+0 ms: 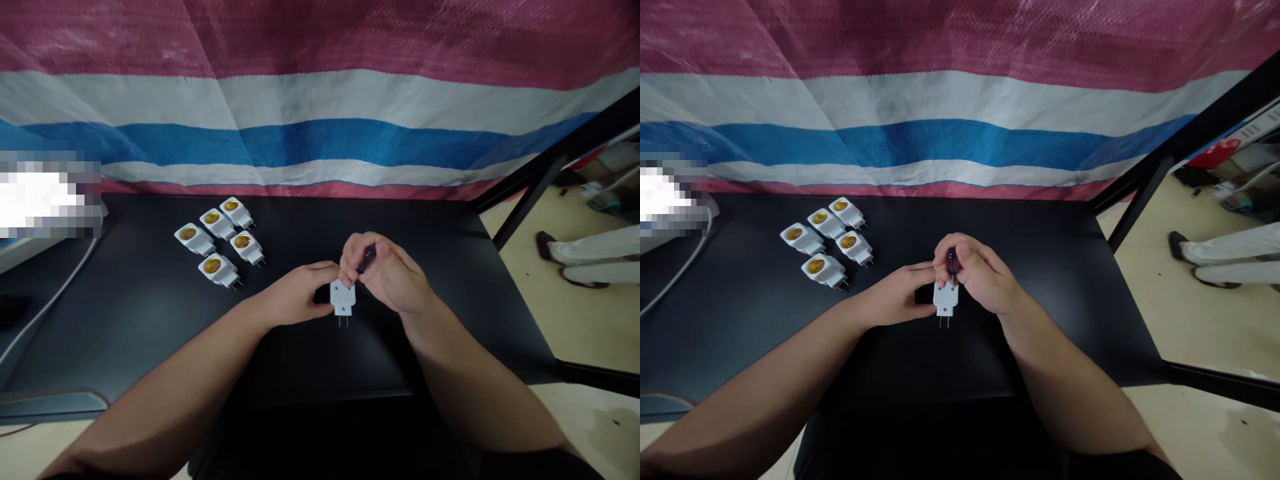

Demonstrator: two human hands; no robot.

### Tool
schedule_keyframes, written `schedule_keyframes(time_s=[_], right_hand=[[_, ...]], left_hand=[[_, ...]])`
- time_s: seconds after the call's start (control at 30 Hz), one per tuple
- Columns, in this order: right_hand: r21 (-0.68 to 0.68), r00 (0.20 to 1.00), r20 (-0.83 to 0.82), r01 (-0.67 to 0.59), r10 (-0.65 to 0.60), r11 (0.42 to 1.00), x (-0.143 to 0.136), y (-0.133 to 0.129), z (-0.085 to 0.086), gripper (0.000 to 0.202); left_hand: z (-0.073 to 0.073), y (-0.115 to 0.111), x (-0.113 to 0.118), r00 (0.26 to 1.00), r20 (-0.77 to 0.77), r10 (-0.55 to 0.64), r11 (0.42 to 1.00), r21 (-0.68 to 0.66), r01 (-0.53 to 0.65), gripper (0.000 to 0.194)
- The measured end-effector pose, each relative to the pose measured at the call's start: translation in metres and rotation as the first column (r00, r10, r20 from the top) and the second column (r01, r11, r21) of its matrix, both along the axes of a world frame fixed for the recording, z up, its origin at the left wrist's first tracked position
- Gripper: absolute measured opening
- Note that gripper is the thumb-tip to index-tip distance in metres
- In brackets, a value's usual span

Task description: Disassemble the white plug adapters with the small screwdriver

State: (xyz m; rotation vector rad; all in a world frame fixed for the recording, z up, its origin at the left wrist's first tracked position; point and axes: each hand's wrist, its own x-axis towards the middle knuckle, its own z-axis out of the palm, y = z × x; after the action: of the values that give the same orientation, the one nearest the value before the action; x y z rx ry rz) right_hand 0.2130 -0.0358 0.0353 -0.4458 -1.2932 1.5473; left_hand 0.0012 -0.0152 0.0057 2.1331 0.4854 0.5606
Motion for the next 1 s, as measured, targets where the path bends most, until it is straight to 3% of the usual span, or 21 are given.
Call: schedule_keyframes(time_s=[0.1, 0.3, 0.4, 0.5, 0.7, 1.0], right_hand=[[-0.04, 0.998, -0.041, -0.042, 0.04, 0.998, 0.001, 0.0, 0.0, 0.053], [-0.006, 0.999, -0.015, -0.029, 0.029, 1.0, 0.002, 0.001, 0.001, 0.034], [-0.109, 0.999, 0.023, -0.033, 0.035, 0.994, 0.007, 0.002, 0.005, 0.052], [-0.16, 0.999, -0.01, 0.047, -0.049, 0.986, 0.008, 0.001, 0.012, 0.06], [-0.174, 0.973, -0.04, 0.217, -0.227, 0.96, -0.001, -0.002, 0.018, 0.055], [-0.037, 0.995, -0.043, 0.086, -0.088, 0.996, -0.01, -0.003, 0.0, 0.039]], left_hand=[[-0.001, 0.0, 0.0, 1.0, -0.011, -0.003, 1.0, -0.002, 0.003, 0.034], [0.001, 0.0, 0.0, 1.0, -0.014, -0.004, 1.0, -0.001, 0.004, 0.041], [0.002, 0.0, 0.0, 1.0, 0.002, -0.02, 1.0, 0.005, 0.02, 0.039], [0.002, 0.0, 0.0, 1.0, 0.007, -0.013, 1.0, 0.005, 0.013, 0.045], [-0.002, 0.001, 0.0, 1.0, 0.013, -0.001, 1.0, -0.008, 0.001, 0.052], [-0.002, 0.0, 0.0, 1.0, 0.007, 0.011, 1.0, 0.004, -0.011, 0.043]])
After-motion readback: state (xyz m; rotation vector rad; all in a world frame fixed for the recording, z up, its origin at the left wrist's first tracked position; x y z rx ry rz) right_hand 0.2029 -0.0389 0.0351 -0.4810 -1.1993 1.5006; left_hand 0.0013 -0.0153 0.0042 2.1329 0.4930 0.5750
